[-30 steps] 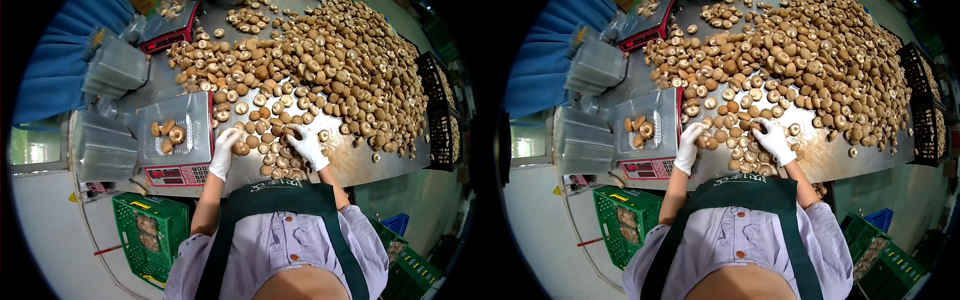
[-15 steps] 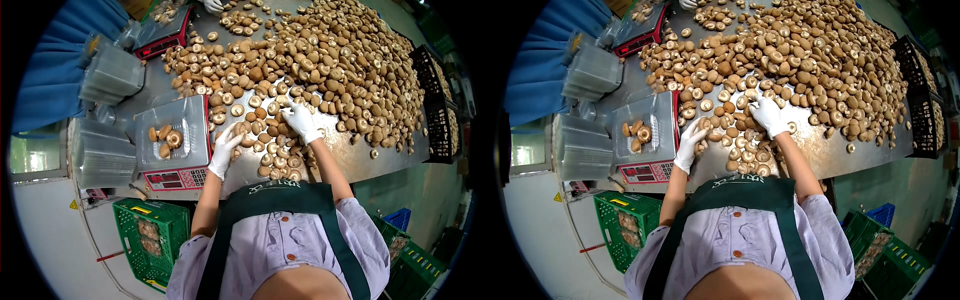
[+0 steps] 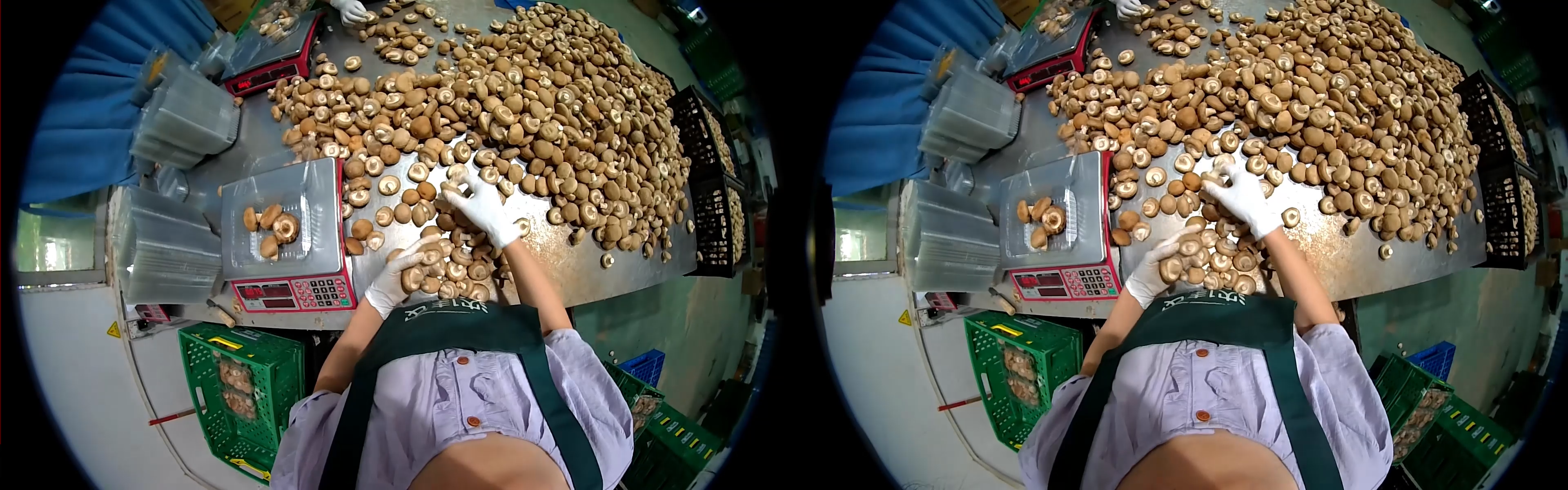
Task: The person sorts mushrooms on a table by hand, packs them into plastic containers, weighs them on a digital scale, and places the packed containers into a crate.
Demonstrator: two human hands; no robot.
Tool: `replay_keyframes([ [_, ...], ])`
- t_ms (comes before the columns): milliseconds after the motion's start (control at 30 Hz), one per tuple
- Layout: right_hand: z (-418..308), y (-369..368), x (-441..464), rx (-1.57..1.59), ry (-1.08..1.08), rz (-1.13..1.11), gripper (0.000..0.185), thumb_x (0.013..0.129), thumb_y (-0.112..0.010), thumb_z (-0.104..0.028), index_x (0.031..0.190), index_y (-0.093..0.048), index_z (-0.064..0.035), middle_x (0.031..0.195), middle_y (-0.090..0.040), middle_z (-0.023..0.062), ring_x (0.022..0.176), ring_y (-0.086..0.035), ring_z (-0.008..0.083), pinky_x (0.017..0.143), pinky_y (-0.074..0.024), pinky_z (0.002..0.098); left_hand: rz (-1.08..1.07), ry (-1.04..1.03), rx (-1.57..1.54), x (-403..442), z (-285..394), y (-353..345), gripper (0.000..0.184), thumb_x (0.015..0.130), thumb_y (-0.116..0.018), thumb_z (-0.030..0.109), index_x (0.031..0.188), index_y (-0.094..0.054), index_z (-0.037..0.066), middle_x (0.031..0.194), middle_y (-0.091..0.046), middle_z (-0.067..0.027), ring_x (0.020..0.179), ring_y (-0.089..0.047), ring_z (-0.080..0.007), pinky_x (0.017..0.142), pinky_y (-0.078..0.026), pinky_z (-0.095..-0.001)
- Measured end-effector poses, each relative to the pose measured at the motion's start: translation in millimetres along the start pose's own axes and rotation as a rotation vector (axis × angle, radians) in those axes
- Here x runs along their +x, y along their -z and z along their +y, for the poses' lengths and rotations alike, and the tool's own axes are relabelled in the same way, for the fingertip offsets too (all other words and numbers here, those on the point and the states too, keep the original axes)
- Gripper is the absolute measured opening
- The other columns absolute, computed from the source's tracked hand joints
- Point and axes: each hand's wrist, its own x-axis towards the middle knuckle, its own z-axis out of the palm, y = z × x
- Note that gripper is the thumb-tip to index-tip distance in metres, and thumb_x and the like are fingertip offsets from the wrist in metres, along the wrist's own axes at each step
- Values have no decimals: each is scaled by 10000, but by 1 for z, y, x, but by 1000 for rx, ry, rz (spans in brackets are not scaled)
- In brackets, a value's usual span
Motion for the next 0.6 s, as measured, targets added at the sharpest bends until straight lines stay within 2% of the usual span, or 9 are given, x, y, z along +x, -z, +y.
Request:
replay_keyframes([
  [67, -33, 13, -30, 196, -42, -219, 368, 805, -634, -412, 947, -620, -72, 857, -653, 101, 811, -614, 272, 789, -493, 342, -88, 16, -76, 5, -10, -5, 680, 885, -532, 477, 1367, -361, 28, 1289, -486, -161, 1147, -533, -259, 883, -507, -371],
  [133, -50, 19, -52, -52, 285, -406, 419, 800, -626, -447, 1010, -629, -84, 1053, -630, 135, 985, -582, 293, 891, -459, 370, -230, 148, -320, 11, -12, 3, 728, 877, -499, 557, 1378, -351, 50, 1307, -474, -152, 1179, -509, -267, 908, -499, -409],
  [200, -39, 9, -64, -143, 299, -454, 448, 768, -684, -403, 1113, -634, -122, 1282, -535, 159, 1166, -500, 300, 975, -416, 388, -50, 163, -308, 12, -12, -1, 717, 888, -437, 594, 1362, -367, 60, 1314, -463, -179, 1179, -508, -294, 894, -506, -451],
  [267, -39, 21, -60, 17, 253, -371, 421, 805, -673, -352, 1146, -615, -113, 1229, -572, 147, 1088, -558, 281, 944, -437, 363, -211, 210, -361, 16, -10, 0, 679, 916, -404, 550, 1348, -370, 28, 1309, -460, -208, 1179, -507, -295, 916, -494, -436],
  [333, -32, 33, -47, 172, -23, -337, 429, 807, -653, -347, 1125, -622, -60, 1125, -617, 195, 1012, -611, 288, 888, -470, 351, 59, 231, -359, 13, -5, -12, 535, 906, -413, 467, 1193, -487, 22, 1188, -542, -185, 988, -575, -282, 668, -533, -421],
  [367, -16, 29, -36, 73, -2, -173, 423, 803, -654, -332, 1110, -627, -42, 961, -667, 187, 895, -657, 267, 829, -496, 347, 45, 220, -432, 13, -8, -5, 515, 896, -422, 464, 1166, -493, 31, 1164, -551, -181, 930, -568, -268, 609, -502, -384],
  [433, -8, 34, -14, -97, -107, -110, 396, 807, -636, -311, 1104, -633, -48, 863, -675, 177, 798, -665, 293, 768, -514, 365, 121, 173, -518, 11, -3, -11, 497, 872, -438, 451, 1160, -491, 50, 1102, -567, -164, 812, -532, -240, 502, -409, -302],
  [533, -1, 21, 31, -233, 80, 9, 338, 802, -631, -262, 1078, -637, -66, 864, -668, 178, 782, -651, 326, 738, -516, 398, -123, 205, -771, 13, -15, 15, 513, 888, -420, 442, 1217, -473, 52, 1170, -548, -173, 882, -567, -263, 533, -479, -352],
  [600, -9, 4, 56, -331, 269, 59, 352, 808, -599, -207, 1134, -585, -76, 981, -647, 170, 886, -631, 326, 757, -507, 409, -13, 161, -697, 12, -9, 5, 517, 904, -405, 433, 1243, -460, 46, 1203, -532, -175, 959, -564, -278, 621, -513, -378],
])
